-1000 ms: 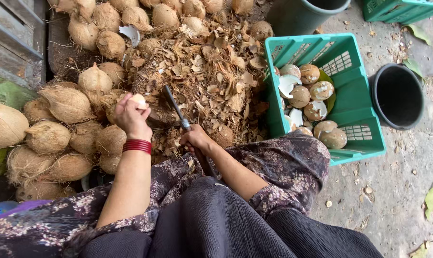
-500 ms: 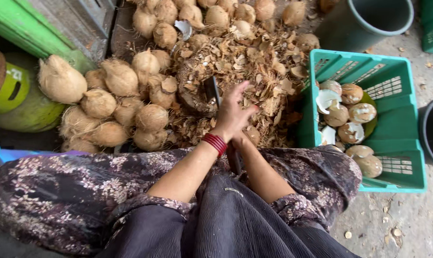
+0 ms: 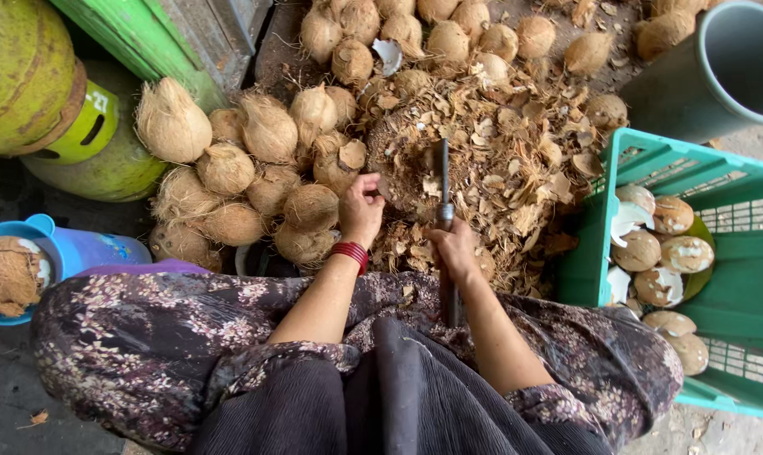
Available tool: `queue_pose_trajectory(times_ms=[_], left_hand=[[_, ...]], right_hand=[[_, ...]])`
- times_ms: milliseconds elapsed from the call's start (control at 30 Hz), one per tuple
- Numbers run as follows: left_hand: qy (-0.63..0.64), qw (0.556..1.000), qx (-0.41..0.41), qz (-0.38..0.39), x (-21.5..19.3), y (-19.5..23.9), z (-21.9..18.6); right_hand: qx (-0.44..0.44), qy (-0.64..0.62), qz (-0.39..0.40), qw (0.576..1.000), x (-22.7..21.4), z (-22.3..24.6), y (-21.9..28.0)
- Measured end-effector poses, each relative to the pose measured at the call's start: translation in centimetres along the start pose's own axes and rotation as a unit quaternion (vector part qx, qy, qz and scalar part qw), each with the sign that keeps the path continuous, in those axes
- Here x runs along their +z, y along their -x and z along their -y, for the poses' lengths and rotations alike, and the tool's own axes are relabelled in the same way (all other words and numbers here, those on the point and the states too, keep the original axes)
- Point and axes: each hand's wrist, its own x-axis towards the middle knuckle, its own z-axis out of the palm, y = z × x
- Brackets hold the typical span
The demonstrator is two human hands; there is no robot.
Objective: The person sits on the ground and uses a long-handled knife to peel the husk off coconuts. They rotate each coconut and strike the husk repeatedly until it is removed, then place the peeled coconut into a green crate.
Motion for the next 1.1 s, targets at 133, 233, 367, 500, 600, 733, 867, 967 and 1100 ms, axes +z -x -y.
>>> queue_pose_trajectory(times_ms=[133, 233, 367, 500, 600, 733, 867, 967, 1100], left_hand=[[-0.026, 0.999, 0.024, -0.001, 0.7, -0.6, 0.0], [-0.025, 0.999, 0.045, -0.011, 0.8, -0.8, -0.3], [-0.034, 0.997, 0.06, -0.033, 0.6, -1.4, -0.4], [0.009, 0.994, 0.08, -0.074, 0.5, -2.5, -0.8], [-0.075, 0.98, 0.129, -0.132, -1.4, -4.4, -1.5], [0.007, 0.966, -0.134, -0.221, -8.0, -9.8, -2.2], [-0.213, 0.853, -0.165, -0.447, -19.1, -14.5, -1.0], [-0.168, 0.864, -0.282, -0.382, -25.3, -15.8, 0.2], [-0.147, 0.927, -0.251, -0.235, -28.0, -14.9, 1.4]], right_hand=[[-0.008, 0.164, -0.049, 0.985, -1.1, 2.0, 0.8], [-0.003, 0.26, -0.062, 0.964, -1.2, 2.3, 1.8], [0.037, 0.268, -0.039, 0.962, -1.4, 1.7, 1.6], [-0.025, 0.238, -0.027, 0.971, -1.8, 0.9, 0.5], [-0.044, 0.262, -0.041, 0.963, -0.9, 1.1, -0.4], [0.005, 0.33, -0.04, 0.943, -1.1, 0.6, -0.7], [0.008, 0.347, -0.043, 0.937, -1.0, -0.3, -1.3], [-0.004, 0.334, -0.052, 0.941, -0.9, -1.2, -1.9], [-0.016, 0.314, -0.066, 0.947, -0.4, -2.5, -2.2]])
